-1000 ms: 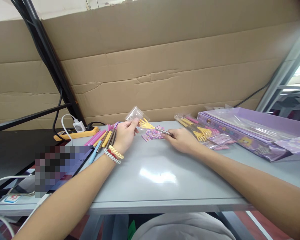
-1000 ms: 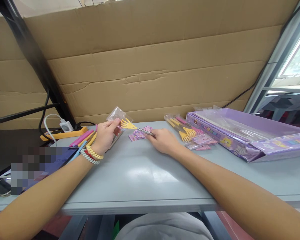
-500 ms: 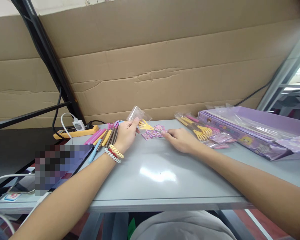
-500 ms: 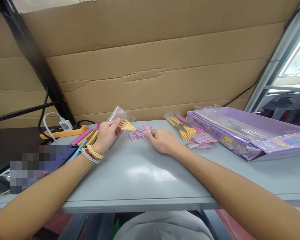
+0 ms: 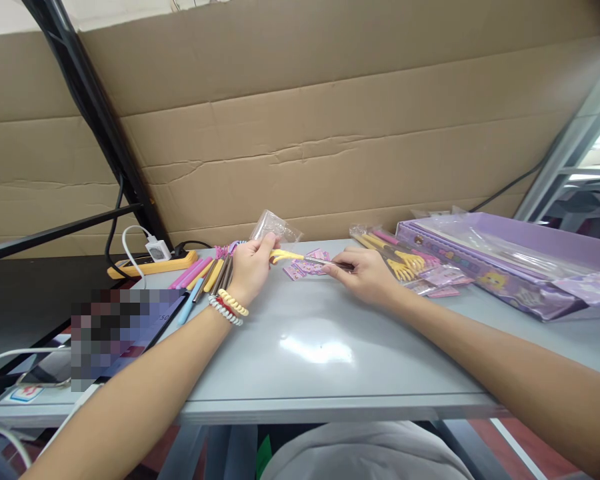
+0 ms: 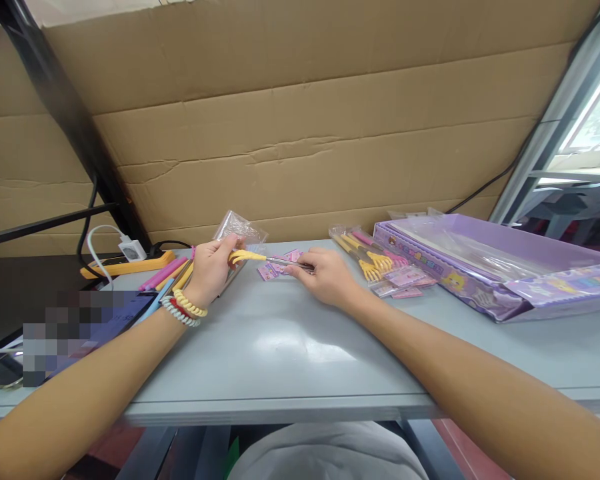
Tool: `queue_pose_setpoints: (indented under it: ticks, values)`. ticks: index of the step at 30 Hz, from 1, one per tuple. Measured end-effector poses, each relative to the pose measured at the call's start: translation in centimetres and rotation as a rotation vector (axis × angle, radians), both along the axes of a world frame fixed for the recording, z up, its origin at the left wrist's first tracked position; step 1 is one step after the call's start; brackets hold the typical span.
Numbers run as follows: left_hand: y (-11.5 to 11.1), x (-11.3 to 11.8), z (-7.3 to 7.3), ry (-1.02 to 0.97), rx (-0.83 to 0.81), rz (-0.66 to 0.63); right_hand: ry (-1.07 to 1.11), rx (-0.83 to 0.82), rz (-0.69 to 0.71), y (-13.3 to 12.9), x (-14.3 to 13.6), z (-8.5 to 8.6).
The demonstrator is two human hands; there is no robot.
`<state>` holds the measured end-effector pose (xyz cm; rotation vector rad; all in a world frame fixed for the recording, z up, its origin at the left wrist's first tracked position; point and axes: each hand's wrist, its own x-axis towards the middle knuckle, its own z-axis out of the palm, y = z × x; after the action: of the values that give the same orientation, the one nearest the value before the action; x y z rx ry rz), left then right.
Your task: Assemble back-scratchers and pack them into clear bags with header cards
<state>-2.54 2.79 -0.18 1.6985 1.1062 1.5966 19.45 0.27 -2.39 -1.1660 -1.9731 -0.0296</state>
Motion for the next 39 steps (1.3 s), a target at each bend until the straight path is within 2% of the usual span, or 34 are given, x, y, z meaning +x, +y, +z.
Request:
queue_pose_setpoints:
  ticks: [6,14,20,33,39]
  values:
    - [0.04,-0.04,0.12,-0.008,0.002,0.048,0.042,0.1,-0.064,-0.04,0.15,0.01]
    - [0.13,-0.05,0.08,-0.016,-0.006,0.039,0.073,0.129,-0.112,-0.16,0.1,0.16]
    - [0.24,-0.26,-0.11,0.042,0.016,0.088,0.087,0.164,-0.133,0.0,0.29,0.14]
    - [0.35,-0.21,-0.23,-0.007,0.008,0.045,0.063,0.169,-0.127,0.26,0.59,0.28]
    - [-0.02,-0.17,-0.3,0.084,0.052,0.022,0.045,0.151,-0.122,0.41,0.65,0.21]
